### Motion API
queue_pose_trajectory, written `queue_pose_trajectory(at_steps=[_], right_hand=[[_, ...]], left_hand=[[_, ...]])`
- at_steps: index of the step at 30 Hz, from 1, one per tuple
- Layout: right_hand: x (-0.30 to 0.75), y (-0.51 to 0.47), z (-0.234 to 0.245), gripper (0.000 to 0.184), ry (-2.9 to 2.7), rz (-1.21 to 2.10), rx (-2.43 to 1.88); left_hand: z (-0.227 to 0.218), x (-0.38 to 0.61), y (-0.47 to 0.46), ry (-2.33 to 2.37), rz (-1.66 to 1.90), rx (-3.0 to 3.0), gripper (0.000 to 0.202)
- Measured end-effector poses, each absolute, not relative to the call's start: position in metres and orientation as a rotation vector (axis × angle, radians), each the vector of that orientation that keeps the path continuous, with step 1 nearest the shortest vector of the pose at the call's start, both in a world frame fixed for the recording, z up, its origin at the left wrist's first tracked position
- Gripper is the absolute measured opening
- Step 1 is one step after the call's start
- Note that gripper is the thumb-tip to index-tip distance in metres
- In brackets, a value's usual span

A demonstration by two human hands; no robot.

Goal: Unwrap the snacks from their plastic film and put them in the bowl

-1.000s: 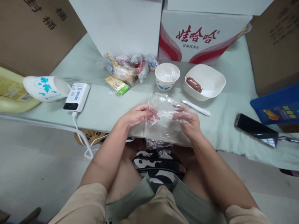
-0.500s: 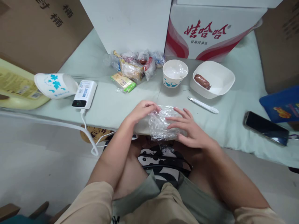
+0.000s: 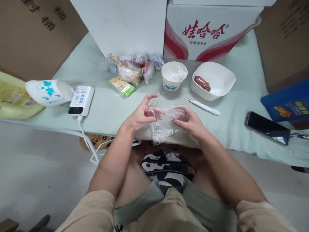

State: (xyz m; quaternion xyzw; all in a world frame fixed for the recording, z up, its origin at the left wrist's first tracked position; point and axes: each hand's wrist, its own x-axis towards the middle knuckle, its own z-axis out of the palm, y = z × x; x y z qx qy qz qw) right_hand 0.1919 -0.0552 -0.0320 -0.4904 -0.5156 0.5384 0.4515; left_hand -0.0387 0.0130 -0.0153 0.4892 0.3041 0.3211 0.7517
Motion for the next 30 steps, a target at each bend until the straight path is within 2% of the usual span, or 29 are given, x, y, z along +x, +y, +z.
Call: queue_pose_trajectory(at_steps=[2, 4, 8, 12, 15, 18, 23, 30], right_hand=[[0.187, -0.055, -0.027, 0.034, -1.213, 1.275, -1.261], [0.184, -0.055, -0.024, 0.026, -1.126, 1.183, -1.286], [0.185, -0.052, -0.026, 0.034, -0.964, 1.225, -1.229], [0.191, -0.053, -0.031, 0.039, -0.966, 1.385, -1.292], [0.195, -0.054, -0.031, 0.042, -0.935, 1.345, -1.327], [0.196, -0.053, -0.029, 0.054, -0.903, 1.346, -1.294], [0.195, -0.054, -0.026, 0.040, -1.010, 1.383, -1.309], [0.206, -0.056, -0.024, 0.036, -1.005, 1.373, -1.199]], left_hand=[[-0.018, -0.033, 0.012, 0.733, 0.794, 0.965, 0.084], [-0.020, -0.026, 0.010, 0.782, 0.783, 0.888, 0.067], [-0.020, -0.015, 0.003, 0.782, 0.637, 0.898, 0.050], [-0.018, -0.014, 0.000, 0.794, 0.738, 1.003, 0.043], [-0.020, -0.016, 0.004, 0.872, 0.721, 1.154, 0.037], [-0.022, -0.018, 0.007, 0.959, 0.742, 1.258, 0.033], [-0.022, -0.020, 0.008, 0.891, 0.814, 1.139, 0.038], [-0.021, -0.028, 0.015, 0.918, 0.777, 1.013, 0.028]])
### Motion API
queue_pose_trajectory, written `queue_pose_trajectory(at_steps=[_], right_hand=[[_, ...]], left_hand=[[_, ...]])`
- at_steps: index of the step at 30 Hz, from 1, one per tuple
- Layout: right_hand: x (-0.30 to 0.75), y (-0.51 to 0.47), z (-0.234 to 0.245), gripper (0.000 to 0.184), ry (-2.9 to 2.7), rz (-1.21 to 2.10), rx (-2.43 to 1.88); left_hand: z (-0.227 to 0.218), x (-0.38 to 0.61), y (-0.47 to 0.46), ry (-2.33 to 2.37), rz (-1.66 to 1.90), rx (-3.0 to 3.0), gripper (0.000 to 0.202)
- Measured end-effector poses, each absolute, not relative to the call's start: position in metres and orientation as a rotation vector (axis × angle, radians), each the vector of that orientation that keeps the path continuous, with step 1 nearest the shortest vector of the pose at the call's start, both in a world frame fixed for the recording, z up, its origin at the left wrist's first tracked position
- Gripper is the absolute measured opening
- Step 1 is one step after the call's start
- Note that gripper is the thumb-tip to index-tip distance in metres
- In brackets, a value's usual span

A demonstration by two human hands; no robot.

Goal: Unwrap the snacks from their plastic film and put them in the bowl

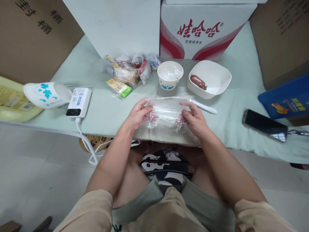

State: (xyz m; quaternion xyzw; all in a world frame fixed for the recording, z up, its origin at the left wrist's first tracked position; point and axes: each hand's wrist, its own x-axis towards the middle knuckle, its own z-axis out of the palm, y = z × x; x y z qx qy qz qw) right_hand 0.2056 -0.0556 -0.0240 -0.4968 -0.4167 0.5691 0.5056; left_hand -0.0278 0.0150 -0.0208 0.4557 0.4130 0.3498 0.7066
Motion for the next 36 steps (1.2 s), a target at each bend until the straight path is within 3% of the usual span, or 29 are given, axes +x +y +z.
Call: queue_pose_trajectory(at_steps=[7, 8, 11, 12, 15, 17, 19, 24, 26, 29, 34, 36], right_hand=[[0.213, -0.050, -0.023, 0.036, -0.943, 1.425, -1.138], [0.212, -0.048, -0.024, 0.040, -0.922, 1.410, -1.173], [0.210, -0.043, -0.031, 0.084, -0.869, 1.405, -1.242], [0.209, -0.041, -0.033, 0.089, -0.846, 1.394, -1.252], [0.209, -0.036, -0.035, 0.064, -0.759, 1.327, -1.253], [0.209, -0.032, -0.034, 0.043, -0.748, 1.285, -1.228], [0.209, -0.029, -0.032, 0.034, -0.778, 1.255, -1.216], [0.213, -0.023, -0.026, 0.023, -0.893, 1.033, -1.308], [0.216, -0.023, -0.025, 0.020, -0.957, 0.854, -1.345], [0.219, -0.031, -0.024, 0.017, -1.111, 0.665, -1.334], [0.213, -0.043, -0.025, 0.018, -1.321, 0.838, -1.077], [0.210, -0.043, -0.027, 0.023, -1.269, 0.946, -1.011]], left_hand=[[-0.020, -0.029, 0.019, 0.902, 0.823, 1.177, 0.025], [-0.021, -0.027, 0.018, 0.924, 0.831, 1.227, 0.025], [-0.022, -0.021, 0.016, 0.919, 0.862, 1.247, 0.051], [-0.022, -0.019, 0.015, 0.914, 0.884, 1.226, 0.058], [-0.023, -0.014, 0.017, 0.945, 0.958, 1.166, 0.073], [-0.023, -0.010, 0.020, 0.977, 0.996, 1.131, 0.074], [-0.022, -0.005, 0.023, 0.993, 1.010, 1.109, 0.071], [-0.020, 0.012, 0.028, 1.074, 1.168, 1.188, 0.063], [-0.021, 0.020, 0.027, 1.201, 1.309, 1.264, 0.046], [-0.026, 0.034, 0.023, 1.230, 1.222, 1.363, 0.029], [-0.034, 0.055, 0.014, 0.798, 1.064, 1.394, 0.070], [-0.033, 0.059, 0.013, 0.739, 1.047, 1.414, 0.068]])
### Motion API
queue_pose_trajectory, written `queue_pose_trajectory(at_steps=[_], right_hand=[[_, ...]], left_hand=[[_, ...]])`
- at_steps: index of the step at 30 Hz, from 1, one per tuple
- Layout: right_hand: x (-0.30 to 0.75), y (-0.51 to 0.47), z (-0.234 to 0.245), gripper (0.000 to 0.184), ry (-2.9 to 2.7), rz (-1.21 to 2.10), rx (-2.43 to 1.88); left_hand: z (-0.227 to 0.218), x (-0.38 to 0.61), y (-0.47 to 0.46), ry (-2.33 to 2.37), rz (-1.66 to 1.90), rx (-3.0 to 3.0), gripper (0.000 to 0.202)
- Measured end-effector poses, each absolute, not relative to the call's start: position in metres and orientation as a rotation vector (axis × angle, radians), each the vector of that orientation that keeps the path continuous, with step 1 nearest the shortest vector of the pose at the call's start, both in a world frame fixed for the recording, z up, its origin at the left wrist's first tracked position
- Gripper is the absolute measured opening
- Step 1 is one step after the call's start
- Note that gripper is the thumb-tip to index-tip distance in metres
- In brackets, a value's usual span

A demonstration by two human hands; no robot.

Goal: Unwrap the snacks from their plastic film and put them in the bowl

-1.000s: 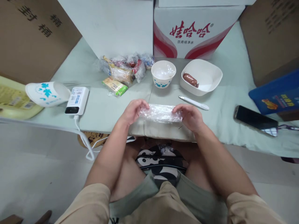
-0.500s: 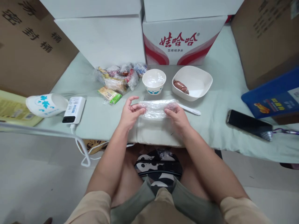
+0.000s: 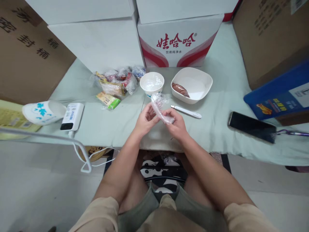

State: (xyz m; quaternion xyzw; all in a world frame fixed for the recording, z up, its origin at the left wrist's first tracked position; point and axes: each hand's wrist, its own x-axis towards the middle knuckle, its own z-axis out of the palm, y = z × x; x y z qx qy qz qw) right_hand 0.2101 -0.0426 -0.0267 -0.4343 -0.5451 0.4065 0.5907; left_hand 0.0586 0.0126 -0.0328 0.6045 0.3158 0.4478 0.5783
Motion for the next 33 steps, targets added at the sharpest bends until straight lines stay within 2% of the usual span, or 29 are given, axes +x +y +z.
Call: queue_pose_trajectory(at_steps=[5, 8, 10, 12, 17, 21, 25, 29, 30, 33], right_hand=[[0.208, -0.035, -0.035, 0.047, -1.048, 1.059, -1.107], [0.207, -0.034, -0.039, 0.051, -0.976, 1.045, -1.203], [0.207, -0.035, -0.037, 0.049, -1.045, 0.981, -1.235], [0.208, -0.038, -0.034, 0.044, -1.211, 0.812, -1.253], [0.219, -0.045, -0.029, 0.021, -1.716, 0.123, -1.296], [0.224, -0.045, -0.038, 0.017, -1.922, -0.083, -1.242], [0.222, -0.046, -0.046, 0.016, -1.985, 0.085, -1.236], [0.222, -0.047, -0.045, 0.069, -1.871, 0.425, -1.176], [0.223, -0.047, -0.044, 0.072, -1.869, 0.466, -1.161], [0.224, -0.048, -0.045, 0.060, -1.942, 0.528, -1.148]], left_hand=[[-0.023, 0.059, 0.007, 0.795, 1.006, 1.469, 0.047], [-0.026, 0.057, 0.003, 0.777, 1.008, 1.437, 0.058], [-0.033, 0.052, 0.003, 0.748, 0.994, 1.455, 0.075], [-0.040, 0.043, 0.004, 0.759, 0.971, 1.537, 0.082], [-0.040, 0.020, 0.009, 1.110, 0.944, 1.921, 0.081], [-0.030, 0.011, 0.008, 1.144, 0.749, 2.205, 0.059], [-0.027, 0.006, 0.011, 0.945, 0.665, 2.248, 0.031], [-0.025, -0.002, 0.012, 0.949, 0.836, 2.166, 0.017], [-0.024, -0.003, 0.011, 0.952, 0.885, 2.132, 0.015], [-0.023, -0.005, 0.009, 0.936, 0.981, 2.011, 0.003]])
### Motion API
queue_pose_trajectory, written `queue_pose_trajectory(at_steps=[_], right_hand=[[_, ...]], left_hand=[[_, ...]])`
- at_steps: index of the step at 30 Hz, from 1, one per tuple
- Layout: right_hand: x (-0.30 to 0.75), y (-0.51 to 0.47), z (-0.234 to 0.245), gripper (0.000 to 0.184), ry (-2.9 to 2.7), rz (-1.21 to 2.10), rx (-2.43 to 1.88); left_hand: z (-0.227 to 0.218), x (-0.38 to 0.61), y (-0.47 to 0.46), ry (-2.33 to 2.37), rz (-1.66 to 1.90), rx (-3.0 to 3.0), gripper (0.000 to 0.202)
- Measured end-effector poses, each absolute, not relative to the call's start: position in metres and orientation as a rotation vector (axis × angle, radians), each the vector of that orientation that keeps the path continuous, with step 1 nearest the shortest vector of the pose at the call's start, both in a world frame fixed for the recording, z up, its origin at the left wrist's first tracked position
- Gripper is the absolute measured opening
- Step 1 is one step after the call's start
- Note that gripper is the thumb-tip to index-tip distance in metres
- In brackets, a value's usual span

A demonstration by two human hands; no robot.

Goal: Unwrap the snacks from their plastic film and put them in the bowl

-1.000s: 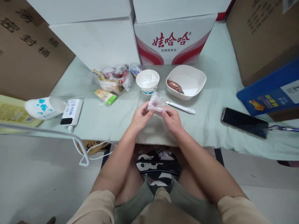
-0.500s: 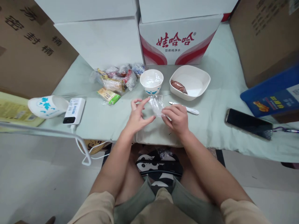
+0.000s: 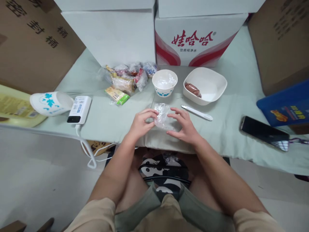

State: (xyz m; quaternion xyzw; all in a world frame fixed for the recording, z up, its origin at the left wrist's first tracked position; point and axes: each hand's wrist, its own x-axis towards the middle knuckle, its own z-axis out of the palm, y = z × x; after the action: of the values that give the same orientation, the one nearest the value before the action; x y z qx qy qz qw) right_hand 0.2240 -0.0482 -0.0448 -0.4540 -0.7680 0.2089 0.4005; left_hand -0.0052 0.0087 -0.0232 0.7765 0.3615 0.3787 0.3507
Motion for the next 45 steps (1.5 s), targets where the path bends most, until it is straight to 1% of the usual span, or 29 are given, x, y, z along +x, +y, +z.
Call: queue_pose_trajectory(at_steps=[1, 4, 5, 6, 7, 8, 12, 13, 16, 18, 21, 24, 28, 30, 33, 34, 37, 39, 40, 42, 44, 45], right_hand=[[0.224, -0.049, -0.046, 0.061, -1.962, 0.562, -1.141], [0.221, -0.050, -0.050, 0.083, -1.935, 0.682, -1.120], [0.219, -0.050, -0.051, 0.089, -1.908, 0.702, -1.128], [0.218, -0.050, -0.053, 0.090, -1.879, 0.707, -1.143], [0.217, -0.049, -0.054, 0.087, -1.855, 0.700, -1.162], [0.216, -0.048, -0.055, 0.079, -1.836, 0.685, -1.181], [0.215, -0.045, -0.055, 0.029, -1.770, 0.616, -1.279], [0.216, -0.044, -0.054, 0.024, -1.739, 0.595, -1.302], [0.217, -0.045, -0.050, 0.022, -1.677, 0.559, -1.313], [0.216, -0.047, -0.048, 0.020, -1.680, 0.582, -1.292], [0.213, -0.049, -0.046, 0.027, -1.656, 0.642, -1.279], [0.211, -0.048, -0.048, 0.027, -1.526, 0.690, -1.307], [0.208, -0.045, -0.052, 0.038, -1.307, 0.739, -1.368], [0.206, -0.044, -0.054, 0.040, -1.229, 0.776, -1.391], [0.199, -0.044, -0.058, 0.036, -1.076, 0.939, -1.358], [0.197, -0.044, -0.058, 0.039, -1.005, 1.026, -1.319], [0.191, -0.042, -0.060, 0.058, -0.800, 1.258, -1.183], [0.189, -0.040, -0.059, 0.066, -0.727, 1.296, -1.136], [0.189, -0.040, -0.058, 0.068, -0.713, 1.278, -1.134], [0.189, -0.040, -0.055, 0.068, -0.740, 1.209, -1.165], [0.188, -0.042, -0.053, 0.064, -0.828, 1.146, -1.210], [0.188, -0.043, -0.051, 0.061, -0.875, 1.125, -1.226]], left_hand=[[-0.023, -0.005, 0.008, 0.933, 0.994, 1.960, 0.003], [-0.022, -0.004, 0.009, 0.969, 1.011, 1.807, 0.016], [-0.021, -0.003, 0.009, 0.984, 1.011, 1.770, 0.020], [-0.020, -0.003, 0.010, 0.995, 1.006, 1.743, 0.024], [-0.020, -0.002, 0.010, 0.998, 0.992, 1.728, 0.027], [-0.020, -0.001, 0.010, 0.995, 0.967, 1.725, 0.030], [-0.024, 0.003, 0.008, 1.008, 0.878, 1.730, 0.031], [-0.026, 0.005, 0.008, 1.023, 0.873, 1.716, 0.030], [-0.029, 0.009, 0.006, 1.051, 0.886, 1.653, 0.029], [-0.028, 0.011, 0.006, 1.044, 0.915, 1.619, 0.032], [-0.025, 0.014, 0.006, 0.996, 0.959, 1.659, 0.034], [-0.025, 0.017, 0.006, 0.946, 0.975, 1.785, 0.029], [-0.031, 0.024, 0.004, 0.951, 1.053, 1.764, 0.028], [-0.032, 0.028, 0.003, 0.985, 1.107, 1.673, 0.032], [-0.030, 0.031, -0.001, 1.034, 1.137, 1.572, 0.039], [-0.029, 0.032, -0.003, 1.040, 1.126, 1.562, 0.040], [-0.028, 0.032, -0.006, 1.022, 1.085, 1.556, 0.038], [-0.030, 0.031, -0.007, 1.000, 1.107, 1.549, 0.038], [-0.031, 0.031, -0.006, 1.000, 1.129, 1.548, 0.041], [-0.035, 0.031, -0.004, 1.013, 1.149, 1.546, 0.052], [-0.037, 0.033, -0.002, 1.003, 1.089, 1.508, 0.064], [-0.037, 0.034, -0.001, 0.986, 1.040, 1.461, 0.064]])
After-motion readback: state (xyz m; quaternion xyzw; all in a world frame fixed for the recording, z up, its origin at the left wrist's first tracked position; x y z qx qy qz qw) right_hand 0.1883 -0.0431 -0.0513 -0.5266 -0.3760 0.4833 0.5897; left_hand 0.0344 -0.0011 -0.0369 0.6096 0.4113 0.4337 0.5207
